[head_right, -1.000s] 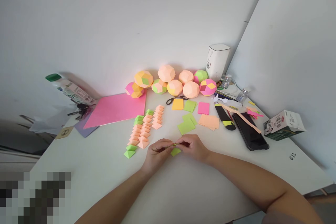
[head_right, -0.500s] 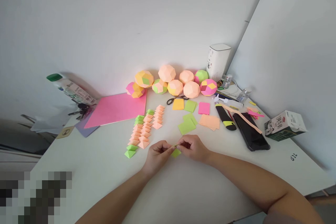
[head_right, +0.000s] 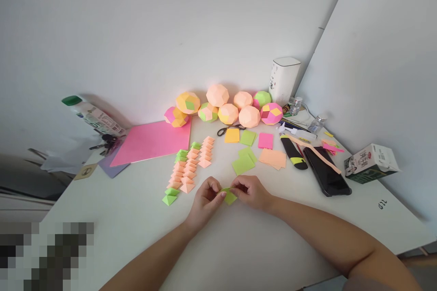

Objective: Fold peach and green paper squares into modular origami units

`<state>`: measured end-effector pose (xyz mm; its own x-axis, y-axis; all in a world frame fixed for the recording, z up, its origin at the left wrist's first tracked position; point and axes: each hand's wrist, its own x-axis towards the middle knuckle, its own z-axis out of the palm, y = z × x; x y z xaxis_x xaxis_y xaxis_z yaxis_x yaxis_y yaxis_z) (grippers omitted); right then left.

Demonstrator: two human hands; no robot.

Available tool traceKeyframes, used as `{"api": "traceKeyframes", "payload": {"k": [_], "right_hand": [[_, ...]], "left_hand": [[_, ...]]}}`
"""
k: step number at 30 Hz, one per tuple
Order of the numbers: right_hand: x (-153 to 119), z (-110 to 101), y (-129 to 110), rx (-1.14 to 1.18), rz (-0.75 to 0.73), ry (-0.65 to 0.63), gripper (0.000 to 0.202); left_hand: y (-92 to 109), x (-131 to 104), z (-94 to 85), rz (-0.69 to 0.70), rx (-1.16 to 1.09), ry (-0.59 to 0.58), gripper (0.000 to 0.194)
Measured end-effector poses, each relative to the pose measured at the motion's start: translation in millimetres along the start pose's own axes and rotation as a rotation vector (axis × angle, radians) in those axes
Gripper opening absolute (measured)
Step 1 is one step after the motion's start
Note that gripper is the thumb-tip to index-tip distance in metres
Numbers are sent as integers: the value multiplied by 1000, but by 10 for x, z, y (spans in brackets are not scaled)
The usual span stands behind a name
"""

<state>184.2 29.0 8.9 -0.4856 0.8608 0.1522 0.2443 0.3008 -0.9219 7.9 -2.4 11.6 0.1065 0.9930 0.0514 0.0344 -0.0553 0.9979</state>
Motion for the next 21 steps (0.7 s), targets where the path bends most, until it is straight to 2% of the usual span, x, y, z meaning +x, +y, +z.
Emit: {"api": "traceKeyframes", "payload": {"k": [4, 6, 11, 17, 21], "right_hand": [[-1, 5, 12, -6, -39, 2, 16], [-2, 3, 1, -1, -37, -3, 14], [-7, -14, -30, 77, 53, -39, 14], [-3, -26, 1, 98, 57, -97, 17], [4, -30, -10, 101, 62, -66, 20]], "left_hand": [[-8, 7, -5, 23, 100, -75, 22], [-29, 5, -13, -5, 111, -105, 24], [-66, 11, -15, -159, -188, -37, 29], [-36, 45, -9, -63, -201, -19, 29], [-20, 42, -35, -100, -162, -80, 29]]}}
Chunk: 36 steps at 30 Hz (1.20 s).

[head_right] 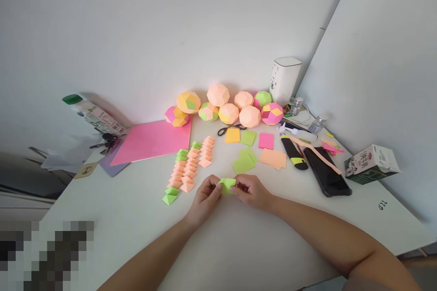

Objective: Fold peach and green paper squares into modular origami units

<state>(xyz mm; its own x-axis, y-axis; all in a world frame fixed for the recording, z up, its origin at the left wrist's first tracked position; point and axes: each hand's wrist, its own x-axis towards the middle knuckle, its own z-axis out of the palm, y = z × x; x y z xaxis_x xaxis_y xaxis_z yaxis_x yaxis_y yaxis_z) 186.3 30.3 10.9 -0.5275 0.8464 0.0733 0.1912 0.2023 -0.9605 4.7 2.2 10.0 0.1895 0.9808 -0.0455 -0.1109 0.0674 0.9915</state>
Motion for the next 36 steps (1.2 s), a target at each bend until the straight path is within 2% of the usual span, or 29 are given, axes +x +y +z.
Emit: {"api": "traceKeyframes", "payload": {"k": [3, 7, 14, 18, 23, 30, 36], "right_hand": [[-5, -1, -11, 43, 33, 12, 21], [-14, -7, -7, 40, 26, -33, 20], [-10, -15, -10, 60, 27, -63, 18], [-6, -11, -22, 72, 43, -46, 21], [3, -18, -38, 55, 44, -44, 25], [-8, -22, -47, 148, 87, -40, 21], [-10, -2, 9, 179, 85, 6, 24]], "left_hand": [[27, -15, -17, -20, 18, -24, 30], [30, -18, -9, -10, 15, -46, 28], [-17, 16, 17, -125, -119, 69, 32], [18, 19, 4, -95, -196, 25, 28], [7, 17, -2, -92, -176, -10, 26], [25, 14, 23, -74, -190, 6, 41], [26, -4, 11, -98, -111, -53, 35]]}}
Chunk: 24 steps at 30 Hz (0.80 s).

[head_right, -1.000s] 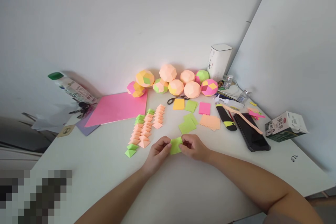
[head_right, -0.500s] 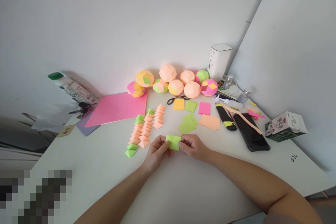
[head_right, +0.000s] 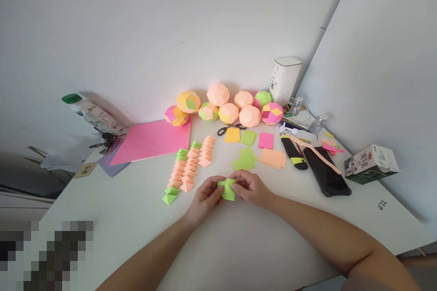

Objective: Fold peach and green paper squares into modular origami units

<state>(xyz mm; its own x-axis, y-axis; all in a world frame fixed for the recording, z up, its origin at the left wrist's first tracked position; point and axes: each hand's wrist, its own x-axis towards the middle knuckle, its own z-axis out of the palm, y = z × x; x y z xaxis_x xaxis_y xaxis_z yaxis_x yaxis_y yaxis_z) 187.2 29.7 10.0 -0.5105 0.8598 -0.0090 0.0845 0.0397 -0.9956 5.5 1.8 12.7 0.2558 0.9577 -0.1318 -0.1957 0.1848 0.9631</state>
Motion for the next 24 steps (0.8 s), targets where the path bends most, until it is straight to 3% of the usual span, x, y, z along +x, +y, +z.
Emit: {"api": "traceKeyframes", "payload": {"k": [24], "right_hand": [[7, -7, 62, -121, -19, 20, 22]], "left_hand": [[-11, 8, 9, -1, 13, 46, 35]]}}
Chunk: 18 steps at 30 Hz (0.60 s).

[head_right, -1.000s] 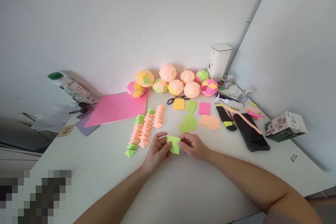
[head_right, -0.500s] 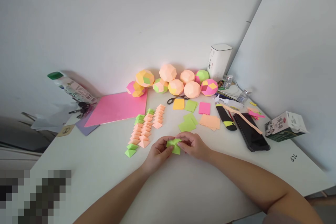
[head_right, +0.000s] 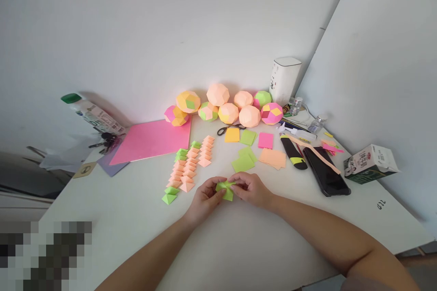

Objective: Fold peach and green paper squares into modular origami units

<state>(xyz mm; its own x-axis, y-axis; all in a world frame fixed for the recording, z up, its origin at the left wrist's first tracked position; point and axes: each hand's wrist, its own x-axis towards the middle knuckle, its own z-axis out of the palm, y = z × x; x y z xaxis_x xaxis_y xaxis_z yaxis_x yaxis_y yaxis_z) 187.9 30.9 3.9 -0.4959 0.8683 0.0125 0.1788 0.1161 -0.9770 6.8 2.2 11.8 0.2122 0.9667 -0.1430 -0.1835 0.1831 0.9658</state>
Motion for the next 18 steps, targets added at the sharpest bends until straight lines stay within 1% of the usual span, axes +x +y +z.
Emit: {"api": "traceKeyframes", "payload": {"k": [6, 18], "right_hand": [[-2, 2, -15, -28, -5, 3, 21], [0, 23, -44, -57, -82, 12, 16]], "left_hand": [[0, 3, 5, 0, -9, -1, 35], [-39, 22, -5, -19, -1, 29, 38]]}}
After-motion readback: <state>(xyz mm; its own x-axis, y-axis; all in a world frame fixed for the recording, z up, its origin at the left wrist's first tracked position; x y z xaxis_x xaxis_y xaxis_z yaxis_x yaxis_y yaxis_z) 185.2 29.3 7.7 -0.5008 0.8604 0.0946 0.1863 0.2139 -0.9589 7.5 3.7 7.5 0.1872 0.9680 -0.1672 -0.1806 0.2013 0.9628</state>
